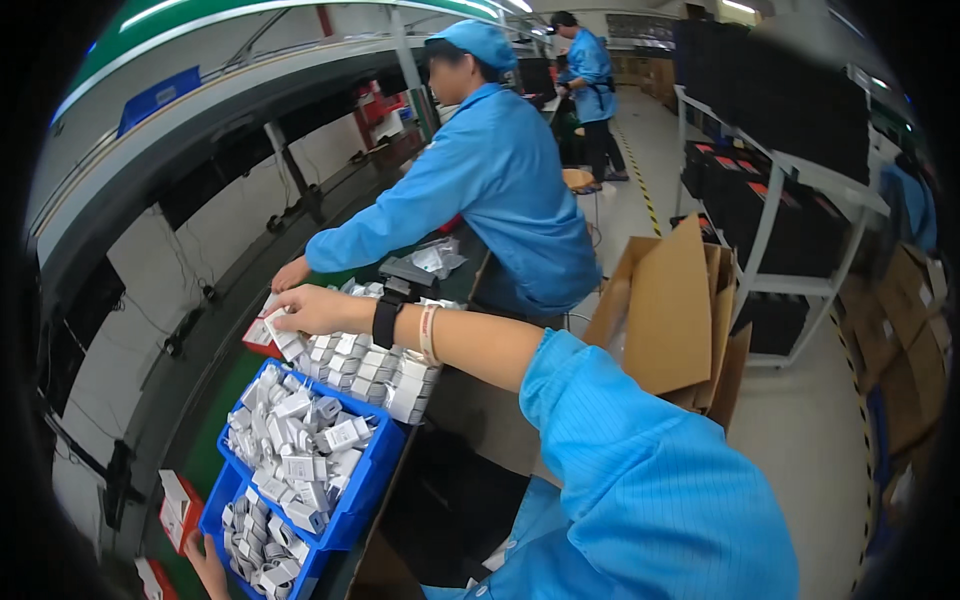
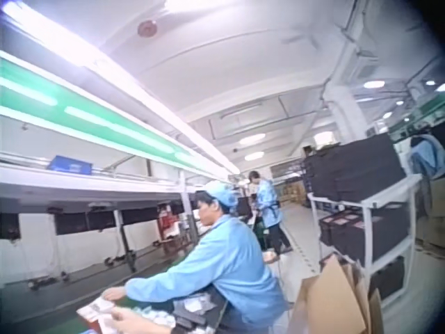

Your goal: The recorder is seen assembling power adapters and cables into boxes at an assembly line.

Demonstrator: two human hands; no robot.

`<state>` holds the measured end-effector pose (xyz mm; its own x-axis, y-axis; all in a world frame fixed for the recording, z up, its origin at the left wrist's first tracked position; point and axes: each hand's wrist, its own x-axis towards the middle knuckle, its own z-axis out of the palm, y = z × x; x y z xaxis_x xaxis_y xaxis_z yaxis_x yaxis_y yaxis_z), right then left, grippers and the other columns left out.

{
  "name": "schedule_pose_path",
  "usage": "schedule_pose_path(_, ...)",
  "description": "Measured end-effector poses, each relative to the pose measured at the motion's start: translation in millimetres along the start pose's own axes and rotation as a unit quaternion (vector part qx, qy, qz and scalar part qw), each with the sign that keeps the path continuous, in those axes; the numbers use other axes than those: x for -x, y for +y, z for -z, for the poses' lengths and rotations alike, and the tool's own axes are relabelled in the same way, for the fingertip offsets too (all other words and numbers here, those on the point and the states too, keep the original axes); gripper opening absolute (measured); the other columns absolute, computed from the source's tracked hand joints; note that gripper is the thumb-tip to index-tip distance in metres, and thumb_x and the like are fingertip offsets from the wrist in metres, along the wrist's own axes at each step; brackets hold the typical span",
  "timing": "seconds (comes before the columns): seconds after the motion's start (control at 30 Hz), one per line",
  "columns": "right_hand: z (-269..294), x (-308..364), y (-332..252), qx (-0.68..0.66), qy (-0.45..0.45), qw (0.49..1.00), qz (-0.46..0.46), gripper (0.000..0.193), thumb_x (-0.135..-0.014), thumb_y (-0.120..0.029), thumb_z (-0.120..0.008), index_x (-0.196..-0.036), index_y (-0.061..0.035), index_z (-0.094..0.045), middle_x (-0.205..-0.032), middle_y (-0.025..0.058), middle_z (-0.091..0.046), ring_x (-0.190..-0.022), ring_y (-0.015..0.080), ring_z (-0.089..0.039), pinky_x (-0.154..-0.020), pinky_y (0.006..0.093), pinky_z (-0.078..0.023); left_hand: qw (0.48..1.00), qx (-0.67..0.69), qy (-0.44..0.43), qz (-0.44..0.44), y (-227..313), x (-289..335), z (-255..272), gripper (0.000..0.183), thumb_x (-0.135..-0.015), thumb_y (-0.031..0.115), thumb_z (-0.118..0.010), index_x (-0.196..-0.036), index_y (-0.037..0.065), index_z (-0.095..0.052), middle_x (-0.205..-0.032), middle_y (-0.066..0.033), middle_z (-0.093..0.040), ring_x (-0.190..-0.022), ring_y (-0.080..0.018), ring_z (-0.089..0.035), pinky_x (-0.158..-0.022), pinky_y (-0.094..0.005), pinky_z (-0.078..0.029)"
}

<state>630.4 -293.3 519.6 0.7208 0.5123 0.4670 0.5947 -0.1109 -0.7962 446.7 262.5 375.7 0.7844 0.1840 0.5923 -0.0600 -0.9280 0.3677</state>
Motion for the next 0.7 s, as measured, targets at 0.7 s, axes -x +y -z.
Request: schedule_pose_path(0.7, -2, 4, 15, -0.257, -0.071, 0.922, -0.282, 0.045, -0.084, -0.002, -0.068, -0.125, 0.0045, -0.05, -0.099, 0.0083, -0.064, -0.087, 0.0145, -0.066, -0.07, 0.0297, -0.058, 0.974, 0.199, 0.023, 0.105, 31, -8, -46, 0.043, -0.103, 0.028, -0.038, -0.13, -0.002, -0.053, -0.127, -0.0129, -0.058, -0.117, -0.0195, -0.053, -0.103, -0.032, -0.038)
